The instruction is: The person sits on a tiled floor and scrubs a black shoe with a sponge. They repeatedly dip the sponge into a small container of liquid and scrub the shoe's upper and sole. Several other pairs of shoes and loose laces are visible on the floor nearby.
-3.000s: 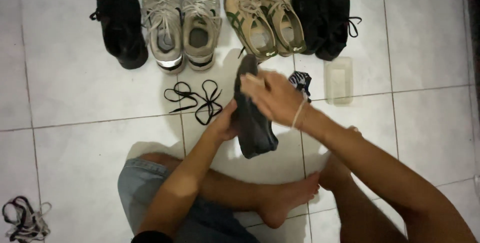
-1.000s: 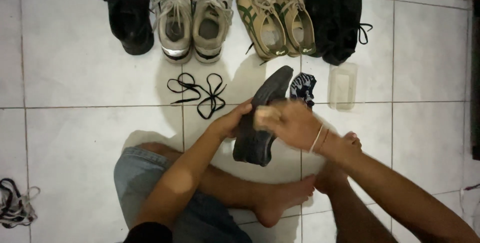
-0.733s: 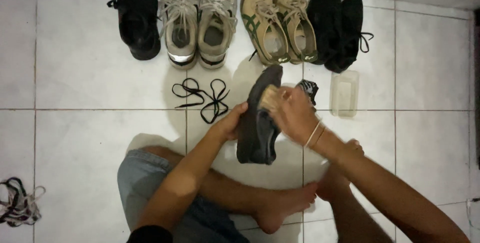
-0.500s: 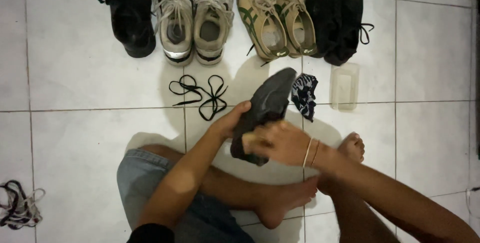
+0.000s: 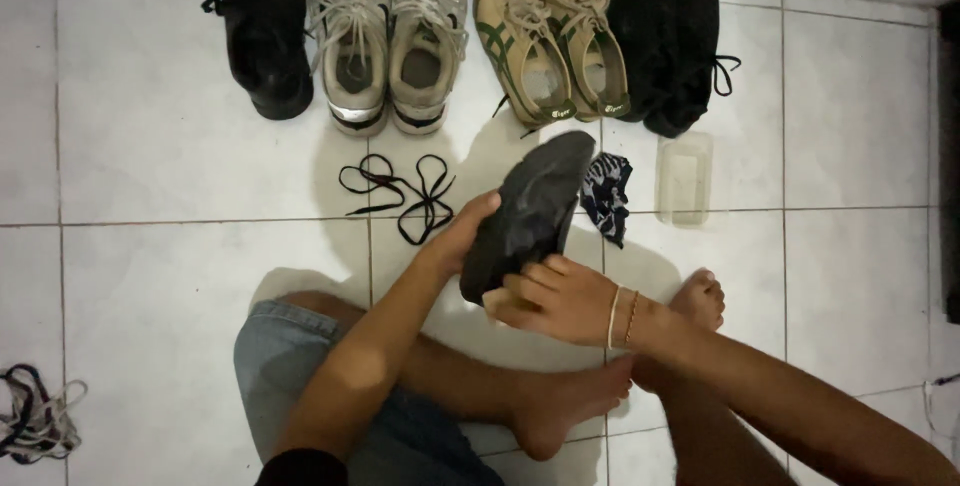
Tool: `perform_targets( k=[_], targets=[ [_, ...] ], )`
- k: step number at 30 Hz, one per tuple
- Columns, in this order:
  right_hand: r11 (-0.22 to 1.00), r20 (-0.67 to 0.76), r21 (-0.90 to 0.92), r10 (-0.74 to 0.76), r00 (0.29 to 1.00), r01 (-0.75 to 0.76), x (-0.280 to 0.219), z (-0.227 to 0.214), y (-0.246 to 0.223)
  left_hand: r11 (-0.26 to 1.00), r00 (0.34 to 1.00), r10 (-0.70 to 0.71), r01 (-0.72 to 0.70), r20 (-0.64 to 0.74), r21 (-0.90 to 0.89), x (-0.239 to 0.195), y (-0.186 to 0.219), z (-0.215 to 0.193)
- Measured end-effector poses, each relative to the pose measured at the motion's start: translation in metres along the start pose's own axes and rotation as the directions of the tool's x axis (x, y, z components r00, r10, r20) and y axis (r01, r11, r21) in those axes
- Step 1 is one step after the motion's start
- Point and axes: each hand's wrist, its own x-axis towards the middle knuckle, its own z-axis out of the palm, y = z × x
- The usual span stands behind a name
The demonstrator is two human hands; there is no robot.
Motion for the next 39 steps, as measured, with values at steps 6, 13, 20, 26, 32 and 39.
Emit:
perform_targets(
  k=[6,13,20,26,32,39],
  targets=[
    [0.569,0.235,0.290,0.737,0.633,-0.770,0.043,-0.075,0.066,0.958,0.998,0.064,-0.064,0.008,0.281,-0.013,-0.007,0.000],
    [0.674,-0.179,-0.254,0.672,0.718,-0.694,-0.144,-0.048,0.154,0.982,0.984,0.170,-0.164,-0.058,0.092,-0.019,0.002,0.016],
    [0.080,-0.080,-0.298,0.991,0.108,-0.951,-0.280,-0.009,0.152,0.996,0.994,0.079,-0.082,-0.074,-0.041,-0.020,-0.004,0.003],
    [0.233,-0.172,-0.155,0.951,0.258,-0.960,-0.284,-0.009,0.148,0.988,0.992,-0.070,0.054,-0.107,-0.146,-0.003,-0.033,-0.040],
    [0.484,-0.110,0.195,0.875,0.472,-0.853,-0.119,-0.036,0.112,0.957,0.958,-0.172,0.108,-0.228,-0.268,0.008,-0.021,-0.046],
    [0.694,-0.070,0.444,0.657,0.750,-0.566,-0.011,0.029,0.066,0.977,0.907,-0.187,0.130,-0.378,-0.172,-0.010,0.025,0.027]
  ],
)
